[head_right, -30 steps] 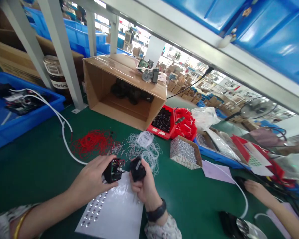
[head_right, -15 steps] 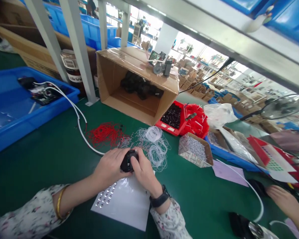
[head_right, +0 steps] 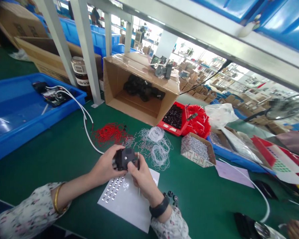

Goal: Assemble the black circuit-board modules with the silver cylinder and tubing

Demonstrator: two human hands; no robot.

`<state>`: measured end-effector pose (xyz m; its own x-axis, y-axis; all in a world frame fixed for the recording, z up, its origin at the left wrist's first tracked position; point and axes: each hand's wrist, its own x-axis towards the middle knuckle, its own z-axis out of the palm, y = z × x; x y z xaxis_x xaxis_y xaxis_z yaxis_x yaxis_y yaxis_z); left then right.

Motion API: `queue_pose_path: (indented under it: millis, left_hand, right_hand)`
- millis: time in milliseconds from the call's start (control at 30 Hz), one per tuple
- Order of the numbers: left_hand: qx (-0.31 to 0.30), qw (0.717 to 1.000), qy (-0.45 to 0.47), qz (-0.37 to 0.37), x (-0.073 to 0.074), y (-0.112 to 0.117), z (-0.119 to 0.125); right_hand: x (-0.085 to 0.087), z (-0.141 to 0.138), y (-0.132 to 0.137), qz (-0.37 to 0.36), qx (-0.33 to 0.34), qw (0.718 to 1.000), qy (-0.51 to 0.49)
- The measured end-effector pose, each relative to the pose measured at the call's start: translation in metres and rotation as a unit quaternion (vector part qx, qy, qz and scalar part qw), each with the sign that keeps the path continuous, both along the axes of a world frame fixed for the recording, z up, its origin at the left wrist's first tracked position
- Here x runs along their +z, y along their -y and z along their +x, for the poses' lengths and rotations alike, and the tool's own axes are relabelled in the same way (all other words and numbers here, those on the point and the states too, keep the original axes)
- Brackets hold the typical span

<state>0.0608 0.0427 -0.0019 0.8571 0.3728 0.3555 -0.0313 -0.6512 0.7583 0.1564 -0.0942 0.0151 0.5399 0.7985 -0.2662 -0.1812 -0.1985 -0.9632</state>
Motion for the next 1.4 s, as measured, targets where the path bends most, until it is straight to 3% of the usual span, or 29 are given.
queue_pose_path:
  millis: [100,233,333,433,600,833,900,967,1033,1067,1167,1233,1267,1333,1400]
  left_hand:
    - [-0.001,0.994,-0.007,-0.11,-0.006,-0.009,-0.014]
    - [-0.107,0.963,-0.034,-0.247,0.001,-0.025,-0.023]
    - [-0.096,0.948,-0.07,-0.295,0.012,-0.031,-0.02]
    - [-0.069,0.949,-0.078,-0.298,0.018,-0.029,-0.017]
    - [-0.067,0.947,-0.039,-0.313,0.016,-0.025,-0.022]
    - [-0.097,0.946,-0.03,-0.308,0.021,-0.027,-0.025]
    - [-0.107,0.953,-0.027,-0.282,0.025,-0.027,-0.025]
    - [-0.105,0.977,-0.009,-0.183,0.026,-0.025,-0.025]
    - [-0.086,0.996,0.016,-0.004,0.021,-0.023,-0.026]
    - [-0.073,0.992,0.031,0.098,0.016,-0.021,-0.026]
    - [-0.064,0.933,0.075,0.347,-0.003,-0.016,-0.024]
    - [-0.085,0.892,0.108,0.432,-0.016,-0.014,-0.022]
    - [-0.096,0.876,0.122,0.456,-0.02,-0.013,-0.021]
    - [-0.114,0.854,0.15,0.486,-0.026,-0.012,-0.022]
    - [-0.137,0.841,0.158,0.499,-0.028,-0.013,-0.024]
  right_hand:
    - [-0.006,-0.015,-0.004,0.042,-0.016,0.985,-0.168]
    - [-0.007,-0.03,-0.012,0.082,-0.074,0.98,-0.169]
    - [-0.007,-0.035,-0.013,0.085,-0.075,0.982,-0.154]
    - [-0.009,-0.036,-0.01,0.077,-0.067,0.987,-0.127]
    - [-0.012,-0.035,-0.007,0.063,-0.044,0.992,-0.098]
    - [0.005,-0.021,-0.004,0.028,0.008,1.0,-0.007]
    - [0.007,-0.017,-0.002,0.03,0.016,0.999,0.041]
    - [0.003,-0.013,0.001,0.034,0.02,0.989,0.141]
    - [-0.005,-0.006,0.003,0.039,0.031,0.944,0.326]
    - [-0.011,-0.002,0.004,0.037,0.044,0.897,0.438]
    - [-0.026,0.008,0.011,0.005,0.097,0.699,0.709]
    - [-0.032,0.011,0.018,-0.018,0.133,0.606,0.784]
    - [-0.032,0.011,0.022,-0.026,0.151,0.583,0.798]
    - [-0.03,0.012,0.033,-0.037,0.192,0.578,0.792]
    - [-0.025,0.016,0.041,-0.052,0.215,0.623,0.751]
